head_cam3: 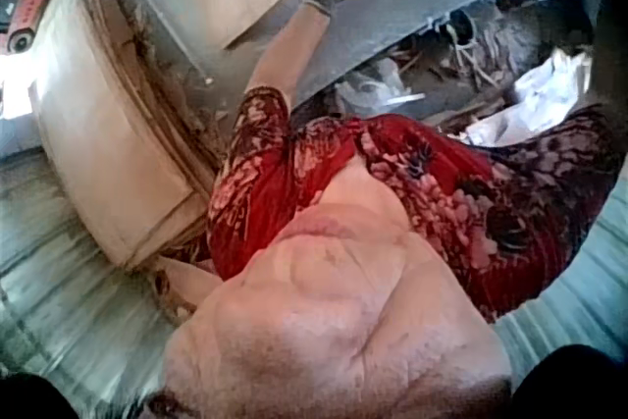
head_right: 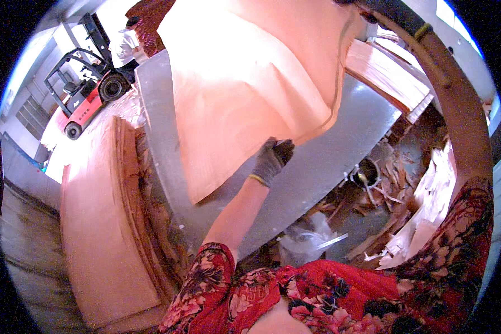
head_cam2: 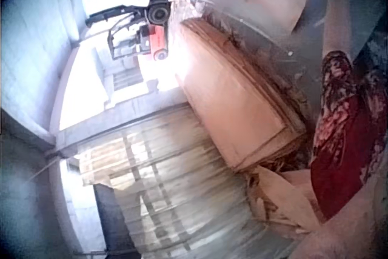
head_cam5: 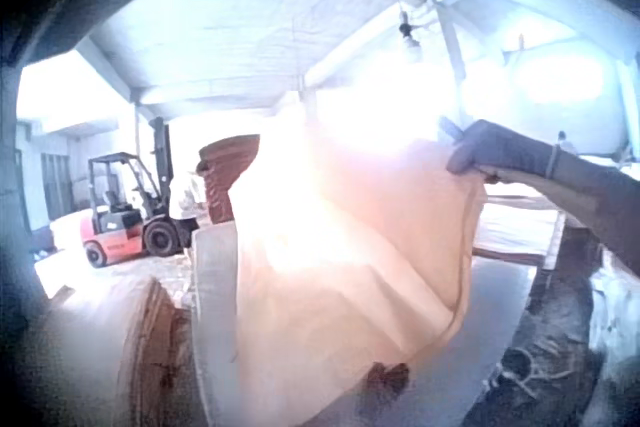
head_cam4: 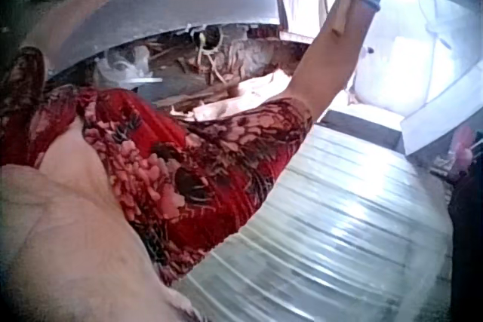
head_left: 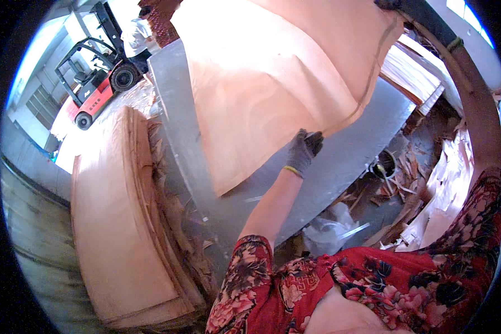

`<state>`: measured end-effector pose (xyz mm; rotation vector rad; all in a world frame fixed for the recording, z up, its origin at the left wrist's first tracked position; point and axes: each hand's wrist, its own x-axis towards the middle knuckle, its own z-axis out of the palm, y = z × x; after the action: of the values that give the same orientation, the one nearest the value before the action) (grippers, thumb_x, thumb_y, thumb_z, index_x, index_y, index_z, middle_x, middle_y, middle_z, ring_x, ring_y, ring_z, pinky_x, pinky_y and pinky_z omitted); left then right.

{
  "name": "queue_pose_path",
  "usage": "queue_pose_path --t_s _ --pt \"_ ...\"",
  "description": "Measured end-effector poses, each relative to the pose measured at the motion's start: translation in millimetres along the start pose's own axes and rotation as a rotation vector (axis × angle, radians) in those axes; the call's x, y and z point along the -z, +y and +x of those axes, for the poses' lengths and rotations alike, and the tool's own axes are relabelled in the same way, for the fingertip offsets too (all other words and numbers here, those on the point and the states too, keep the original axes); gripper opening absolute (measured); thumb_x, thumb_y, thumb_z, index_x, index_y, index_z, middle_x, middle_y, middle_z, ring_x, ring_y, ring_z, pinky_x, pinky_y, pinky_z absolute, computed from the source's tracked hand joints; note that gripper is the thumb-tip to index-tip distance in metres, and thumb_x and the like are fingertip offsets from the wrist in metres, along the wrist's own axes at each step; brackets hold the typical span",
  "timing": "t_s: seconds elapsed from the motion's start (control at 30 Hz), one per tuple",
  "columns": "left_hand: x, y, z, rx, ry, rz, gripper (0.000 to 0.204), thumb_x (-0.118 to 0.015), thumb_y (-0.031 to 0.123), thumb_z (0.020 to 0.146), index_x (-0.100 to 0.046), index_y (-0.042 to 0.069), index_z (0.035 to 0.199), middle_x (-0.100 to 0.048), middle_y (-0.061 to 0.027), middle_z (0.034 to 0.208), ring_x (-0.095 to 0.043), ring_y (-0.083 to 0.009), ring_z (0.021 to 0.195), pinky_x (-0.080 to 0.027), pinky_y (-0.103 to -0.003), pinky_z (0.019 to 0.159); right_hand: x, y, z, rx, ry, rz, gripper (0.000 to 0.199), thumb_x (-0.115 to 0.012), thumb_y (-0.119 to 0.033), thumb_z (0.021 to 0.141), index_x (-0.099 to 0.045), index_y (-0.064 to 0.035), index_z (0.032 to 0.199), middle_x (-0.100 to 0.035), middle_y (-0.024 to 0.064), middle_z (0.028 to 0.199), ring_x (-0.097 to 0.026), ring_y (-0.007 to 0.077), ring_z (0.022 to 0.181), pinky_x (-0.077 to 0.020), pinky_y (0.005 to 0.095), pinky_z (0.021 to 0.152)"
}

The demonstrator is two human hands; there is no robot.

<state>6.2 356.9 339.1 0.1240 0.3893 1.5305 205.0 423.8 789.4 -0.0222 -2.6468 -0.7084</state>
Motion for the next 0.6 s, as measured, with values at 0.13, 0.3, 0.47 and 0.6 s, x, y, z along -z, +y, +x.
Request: queue_pose_path --t_s 0.13,0.3,0.47,0.6 --pt "-58 -81 26 0.143 -0.139 0.208 0.023 -0.05 0.028 0.083 -0.053 0.009 0.095 -0.063 -0.0144 0.089 -0.062 -0.0287 0.077 -0.052 -0.04 0.068 26 32 -14 0.103 0.024 0.165 0.007 -0.057 -0.013 0.074 -0.061 -0.0073 0.071 -0.054 0.005 0.058 -0.049 0.0147 0.045 -0.0399 0.027 0.043" --pt "-74 -109 8 0.251 -0.108 0.335 0.022 -0.047 0.026 0.084 -0.054 0.008 0.096 -0.064 -0.0132 0.089 -0.063 -0.0255 0.075 -0.051 -0.038 0.064 20 72 -14 -0.18 0.0 -0.182 0.018 -0.055 -0.018 0.079 -0.062 -0.004 0.07 -0.053 0.0039 0.055 -0.046 0.0133 0.044 -0.0406 0.0272 0.043" --pt "-57 -80 -31 0.171 -0.045 0.324 0.023 -0.045 0.025 0.085 -0.054 0.008 0.097 -0.064 -0.0119 0.087 -0.063 -0.0253 0.074 -0.051 -0.038 0.064 17 -21 41 -0.322 -0.38 -0.264 0.022 -0.051 -0.018 0.084 -0.059 0.002 0.083 -0.058 0.0076 0.078 -0.053 0.015 0.066 -0.0432 0.0259 0.059" --pt "-57 -72 -58 0.179 -0.052 0.259 0.022 -0.045 0.023 0.084 -0.054 0.007 0.097 -0.064 -0.0114 0.086 -0.062 -0.0254 0.076 -0.051 -0.038 0.066 -6 10 23 -0.286 0.005 1.122 0.025 -0.046 -0.016 0.088 -0.055 0.0056 0.097 -0.057 0.0105 0.102 -0.054 0.0179 0.088 -0.043 0.0277 0.077"
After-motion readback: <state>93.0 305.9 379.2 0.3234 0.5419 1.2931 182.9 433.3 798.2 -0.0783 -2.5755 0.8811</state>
